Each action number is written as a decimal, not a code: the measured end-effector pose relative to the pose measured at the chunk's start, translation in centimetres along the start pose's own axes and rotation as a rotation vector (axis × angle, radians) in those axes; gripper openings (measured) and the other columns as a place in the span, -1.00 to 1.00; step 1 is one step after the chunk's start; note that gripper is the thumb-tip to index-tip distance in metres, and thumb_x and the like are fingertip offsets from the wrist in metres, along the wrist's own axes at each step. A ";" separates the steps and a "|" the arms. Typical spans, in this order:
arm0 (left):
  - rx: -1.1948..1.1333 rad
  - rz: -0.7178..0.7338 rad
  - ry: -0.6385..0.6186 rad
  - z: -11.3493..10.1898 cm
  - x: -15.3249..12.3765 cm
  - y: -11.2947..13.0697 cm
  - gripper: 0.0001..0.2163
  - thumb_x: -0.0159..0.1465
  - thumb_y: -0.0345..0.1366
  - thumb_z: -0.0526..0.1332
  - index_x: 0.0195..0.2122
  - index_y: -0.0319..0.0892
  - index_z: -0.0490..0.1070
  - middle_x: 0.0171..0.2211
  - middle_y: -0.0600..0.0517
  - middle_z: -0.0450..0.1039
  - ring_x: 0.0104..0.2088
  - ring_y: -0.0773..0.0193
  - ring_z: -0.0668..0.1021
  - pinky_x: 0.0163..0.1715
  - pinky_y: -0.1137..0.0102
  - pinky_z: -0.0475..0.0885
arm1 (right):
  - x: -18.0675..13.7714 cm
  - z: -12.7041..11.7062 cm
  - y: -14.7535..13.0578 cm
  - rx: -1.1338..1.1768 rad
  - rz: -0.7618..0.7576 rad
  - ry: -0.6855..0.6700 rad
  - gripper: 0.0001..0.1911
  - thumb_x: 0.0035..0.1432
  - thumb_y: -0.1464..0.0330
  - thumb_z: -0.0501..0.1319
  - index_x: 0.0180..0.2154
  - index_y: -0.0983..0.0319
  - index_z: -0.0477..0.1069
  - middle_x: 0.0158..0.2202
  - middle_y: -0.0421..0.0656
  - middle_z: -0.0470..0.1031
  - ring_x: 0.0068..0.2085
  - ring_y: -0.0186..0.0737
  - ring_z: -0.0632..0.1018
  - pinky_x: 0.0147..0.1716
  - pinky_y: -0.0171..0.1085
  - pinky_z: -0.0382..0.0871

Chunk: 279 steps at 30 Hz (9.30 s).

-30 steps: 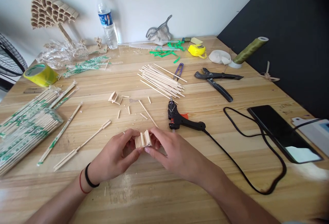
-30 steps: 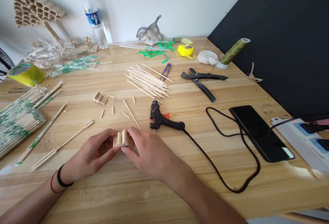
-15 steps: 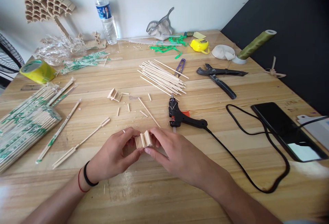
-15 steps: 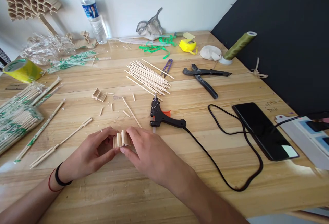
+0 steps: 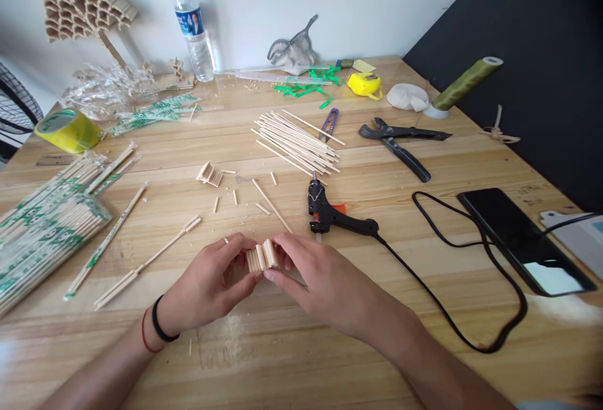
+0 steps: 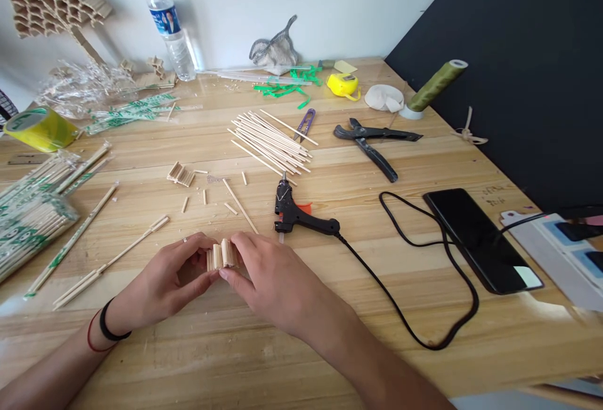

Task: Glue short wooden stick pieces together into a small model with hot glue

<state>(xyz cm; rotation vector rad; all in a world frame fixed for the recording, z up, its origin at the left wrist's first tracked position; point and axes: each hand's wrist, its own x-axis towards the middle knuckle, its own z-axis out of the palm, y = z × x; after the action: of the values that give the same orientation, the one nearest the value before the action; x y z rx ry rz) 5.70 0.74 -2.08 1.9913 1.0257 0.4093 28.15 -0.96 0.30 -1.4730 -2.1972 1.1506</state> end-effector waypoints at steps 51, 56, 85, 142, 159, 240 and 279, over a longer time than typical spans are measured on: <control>0.047 0.017 0.002 -0.1 0.1 0.1 -0.88 0.40 -0.26 0.22 -0.08 -0.14 0.41 -0.33 0.05 0.47 -0.37 0.28 0.44 -0.34 0.37 0.35 | -0.2 0.1 0.0 -0.066 -0.033 0.021 -0.90 0.39 0.35 0.26 -0.16 0.21 0.36 -0.17 -0.11 0.57 -0.20 -0.11 0.58 -0.22 -0.17 0.39; 0.050 0.024 0.005 0.0 0.1 0.0 -0.88 0.41 -0.26 0.23 -0.08 -0.14 0.41 -0.33 0.07 0.45 -0.37 0.29 0.43 -0.34 0.38 0.34 | -0.2 0.1 0.1 -0.069 -0.030 0.017 -0.90 0.39 0.35 0.26 -0.17 0.22 0.36 -0.17 -0.11 0.57 -0.21 -0.11 0.58 -0.23 -0.18 0.39; 0.073 0.046 0.010 0.0 0.0 0.0 -0.87 0.41 -0.25 0.23 -0.06 -0.13 0.40 -0.34 0.07 0.44 -0.38 0.29 0.44 -0.35 0.39 0.35 | -0.5 0.2 0.3 -0.068 -0.044 0.013 -0.90 0.40 0.35 0.25 -0.16 0.21 0.36 -0.17 -0.12 0.55 -0.20 -0.12 0.57 -0.23 -0.18 0.38; 0.083 0.058 0.019 0.0 0.0 0.0 -0.88 0.39 -0.30 0.24 -0.08 -0.15 0.41 -0.36 0.09 0.42 -0.39 0.30 0.43 -0.35 0.40 0.34 | -0.5 0.2 0.2 -0.087 -0.039 0.011 -0.89 0.40 0.34 0.26 -0.18 0.23 0.37 -0.19 -0.13 0.53 -0.21 -0.12 0.56 -0.23 -0.18 0.38; 0.065 0.064 0.015 0.0 0.2 0.3 -0.88 0.40 -0.31 0.23 -0.06 -0.14 0.41 -0.31 0.08 0.45 -0.36 0.32 0.47 -0.33 0.41 0.37 | -0.5 0.2 0.4 -0.104 -0.058 0.011 -0.90 0.41 0.33 0.24 -0.14 0.23 0.39 -0.17 -0.10 0.55 -0.18 -0.08 0.57 -0.19 -0.14 0.42; 0.093 0.086 0.006 -0.3 0.4 0.5 -0.85 0.35 -0.41 0.24 -0.06 -0.19 0.40 -0.33 0.10 0.41 -0.40 0.36 0.42 -0.39 0.45 0.32 | -0.9 0.3 0.6 -0.135 -0.090 0.042 -0.84 0.41 0.30 0.25 -0.10 0.26 0.39 -0.16 -0.10 0.55 -0.16 -0.05 0.60 -0.21 -0.11 0.44; 0.107 0.037 0.010 -0.2 0.2 0.5 -0.88 0.39 -0.32 0.20 -0.07 -0.13 0.43 -0.30 0.07 0.51 -0.35 0.29 0.50 -0.31 0.40 0.39 | -0.3 0.2 0.6 -0.083 -0.064 0.004 -0.83 0.42 0.28 0.23 -0.07 0.26 0.42 -0.12 -0.06 0.56 -0.13 -0.07 0.57 -0.14 -0.13 0.41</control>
<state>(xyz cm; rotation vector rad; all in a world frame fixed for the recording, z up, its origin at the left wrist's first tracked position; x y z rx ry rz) 5.90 0.86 -1.57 2.1082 1.0378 0.3917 28.57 -1.22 -0.15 -1.4245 -2.2979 1.0471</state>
